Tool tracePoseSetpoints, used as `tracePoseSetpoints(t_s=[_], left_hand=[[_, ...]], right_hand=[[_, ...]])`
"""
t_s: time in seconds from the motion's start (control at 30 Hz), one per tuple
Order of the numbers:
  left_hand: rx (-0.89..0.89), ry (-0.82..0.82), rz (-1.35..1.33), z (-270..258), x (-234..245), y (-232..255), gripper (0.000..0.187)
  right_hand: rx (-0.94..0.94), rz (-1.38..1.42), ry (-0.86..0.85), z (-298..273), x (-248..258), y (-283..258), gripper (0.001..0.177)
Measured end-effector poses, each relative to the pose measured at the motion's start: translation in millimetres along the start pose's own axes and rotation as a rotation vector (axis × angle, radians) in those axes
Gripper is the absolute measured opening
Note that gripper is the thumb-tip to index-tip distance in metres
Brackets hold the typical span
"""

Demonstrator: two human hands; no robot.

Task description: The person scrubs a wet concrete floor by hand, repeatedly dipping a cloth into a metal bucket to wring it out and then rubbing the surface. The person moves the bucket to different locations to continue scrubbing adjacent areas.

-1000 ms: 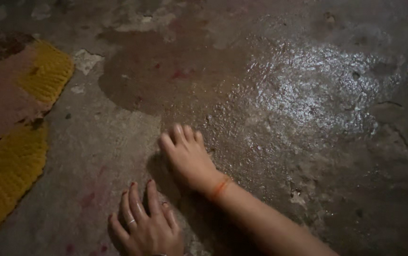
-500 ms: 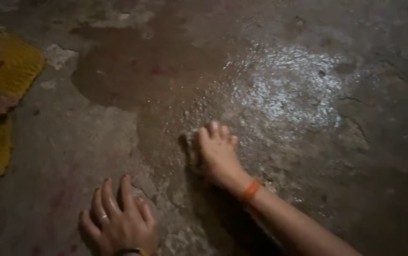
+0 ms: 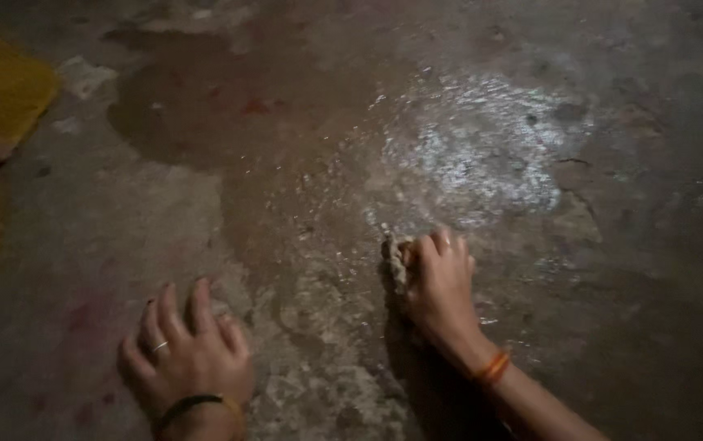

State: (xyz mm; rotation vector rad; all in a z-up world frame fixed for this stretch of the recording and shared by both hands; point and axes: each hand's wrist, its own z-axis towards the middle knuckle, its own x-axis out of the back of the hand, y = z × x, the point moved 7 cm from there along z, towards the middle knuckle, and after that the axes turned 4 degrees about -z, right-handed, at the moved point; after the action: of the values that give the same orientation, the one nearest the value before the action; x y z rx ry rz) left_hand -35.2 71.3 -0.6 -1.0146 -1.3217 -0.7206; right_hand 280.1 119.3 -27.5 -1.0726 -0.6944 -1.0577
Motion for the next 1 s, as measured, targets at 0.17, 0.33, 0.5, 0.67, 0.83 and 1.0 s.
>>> tracePoseSetpoints(t_s=[0.17, 0.33, 0.5, 0.67, 0.83, 1.0], left_hand=[[-0.003, 0.044, -0.055, -3, 9, 3, 0.062], [-0.058, 0.130, -0.164, -13, 20, 4, 0.067], [-0.075, 0.174, -0.124, -12, 21, 5, 0.064], [-0.056, 0.158, -0.253, -10, 20, -2, 0.057], [0.073, 0.048, -0.162, 46, -2, -49, 0.052], [0.332, 0.176, -0.225, 75, -10, -77, 0.057]], right_hand=[[0.269, 0.256, 0.027, 49, -29, -88, 0.017], [0.454, 0.398, 0.080, 82, -64, -193, 0.022], [0.416, 0.324, 0.092, 108, -83, -232, 0.022], [0.365, 0.273, 0.058, 108, -80, -233, 0.026], [0.321, 0.204, 0.059, 108, -80, -233, 0.027], [0.323, 0.183, 0.032, 114, -79, -233, 0.039]])
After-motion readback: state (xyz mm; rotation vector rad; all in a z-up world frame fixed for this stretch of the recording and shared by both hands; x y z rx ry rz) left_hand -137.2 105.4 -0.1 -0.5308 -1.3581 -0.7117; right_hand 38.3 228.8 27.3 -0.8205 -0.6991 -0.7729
